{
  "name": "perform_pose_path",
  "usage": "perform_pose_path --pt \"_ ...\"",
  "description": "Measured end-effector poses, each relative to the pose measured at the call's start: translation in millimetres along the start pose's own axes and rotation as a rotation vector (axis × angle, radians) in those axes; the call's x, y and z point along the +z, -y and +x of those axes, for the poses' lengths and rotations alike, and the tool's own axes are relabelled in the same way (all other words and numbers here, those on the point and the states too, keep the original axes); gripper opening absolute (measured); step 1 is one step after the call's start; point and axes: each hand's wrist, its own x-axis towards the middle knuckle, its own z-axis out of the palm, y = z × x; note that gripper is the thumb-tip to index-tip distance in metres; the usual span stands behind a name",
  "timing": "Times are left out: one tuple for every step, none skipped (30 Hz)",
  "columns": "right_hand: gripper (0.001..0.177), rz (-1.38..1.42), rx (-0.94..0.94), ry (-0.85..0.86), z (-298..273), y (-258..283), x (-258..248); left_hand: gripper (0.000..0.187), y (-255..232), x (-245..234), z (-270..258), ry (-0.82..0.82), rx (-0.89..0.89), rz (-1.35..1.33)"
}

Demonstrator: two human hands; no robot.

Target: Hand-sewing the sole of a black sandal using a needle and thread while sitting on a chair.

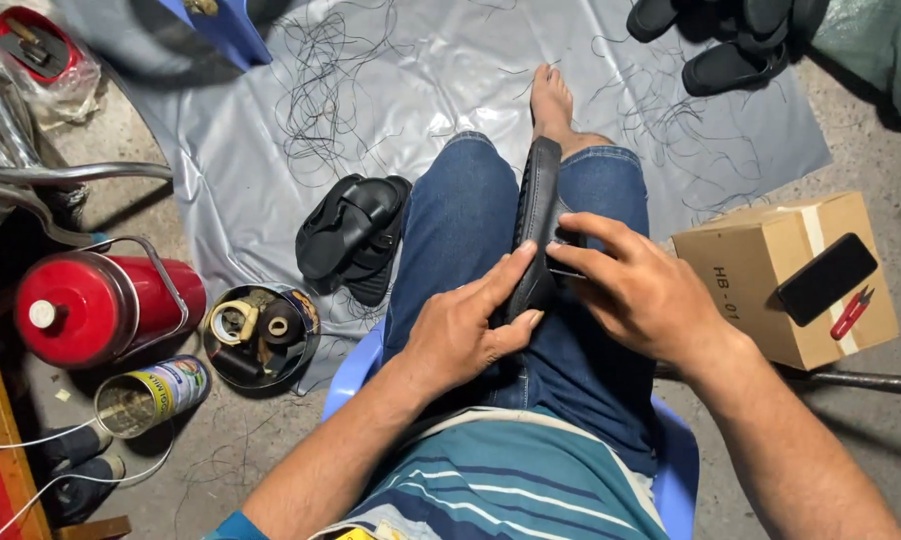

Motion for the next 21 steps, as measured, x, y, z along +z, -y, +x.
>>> perform_pose_path --pt "0.046 -0.059 0.036 -0.049 3 -4 9 0.059 -1 -1 2 -0.06 0.006 -0.09" --pt "0.046 -0.06 0.03 -0.043 3 -5 12 0.059 -1 1 1 -0.067 0.0 -0.092" --pt "0.032 -0.112 -0.024 -0.125 4 -7 15 0.059 -1 2 0 -0.055 -0.007 -0.074" --pt "0.018 -0.163 -0.07 -0.211 3 -9 19 0.06 0 3 -1 -0.036 -0.01 -0.056" --pt "0.018 -0.164 -0.069 -0.208 1 -8 18 0.06 -1 4 -2 -0.036 -0.012 -0.059" --pt "0.016 -0.1 -0.086 -0.198 0 -7 16 0.061 -2 4 -1 -0.028 -0.015 -0.053" --pt "0.013 -0.036 -0.102 -0.188 -1 -7 15 0.062 -3 4 -1 -0.021 -0.018 -0.048" --pt "0.013 -0.029 -0.099 -0.181 -8 -4 12 0.062 -5 1 -2 -0.017 -0.028 -0.049" --pt "0.011 0.11 -0.069 -0.195 -14 -1 9 0.063 -7 -3 -2 -0.004 -0.023 -0.061" --pt "0.01 0.244 -0.038 -0.212 -20 1 5 0.063 -8 -5 -1 0.008 -0.014 -0.074" --pt "0.01 0.248 -0.035 -0.209 -31 1 1 0.063 -3 -5 -5 0.011 -0.019 -0.075" --pt "0.008 0.337 0.041 0.1 -43 2 -3 0.068 2 -5 -8 0.071 -0.02 -0.028" --pt "0.012 0.425 0.114 0.411 -55 4 -7 0.074 6 -4 -12 0.132 -0.02 0.019" --pt "0.012 0.426 0.117 0.409 -59 8 -5 0.074 4 -7 -13 0.135 -0.019 0.017" --pt "0.02 0.413 0.077 0.596 -64 12 -4 0.071 1 -9 -14 0.14 0.011 -0.055" --pt "0.032 0.397 0.039 0.775 -69 17 -2 0.069 -1 -12 -14 0.148 0.047 -0.127" --pt "0.032 0.398 0.047 0.768 -66 18 -10 0.069 -2 -11 -13 0.155 0.054 -0.129" --pt "0.039 0.356 0.089 0.603 -65 18 -19 0.066 -4 -9 -14 0.145 0.012 -0.14" --pt "0.049 0.315 0.127 0.436 -63 19 -27 0.062 -5 -6 -15 0.135 -0.031 -0.151" --pt "0.049 0.313 0.124 0.436 -62 20 -31 0.062 -7 -3 -16 0.131 -0.03 -0.149" --pt "0.048 0.269 0.153 0.36 -61 21 -35 0.05 -10 -1 -17 0.058 -0.026 -0.173"
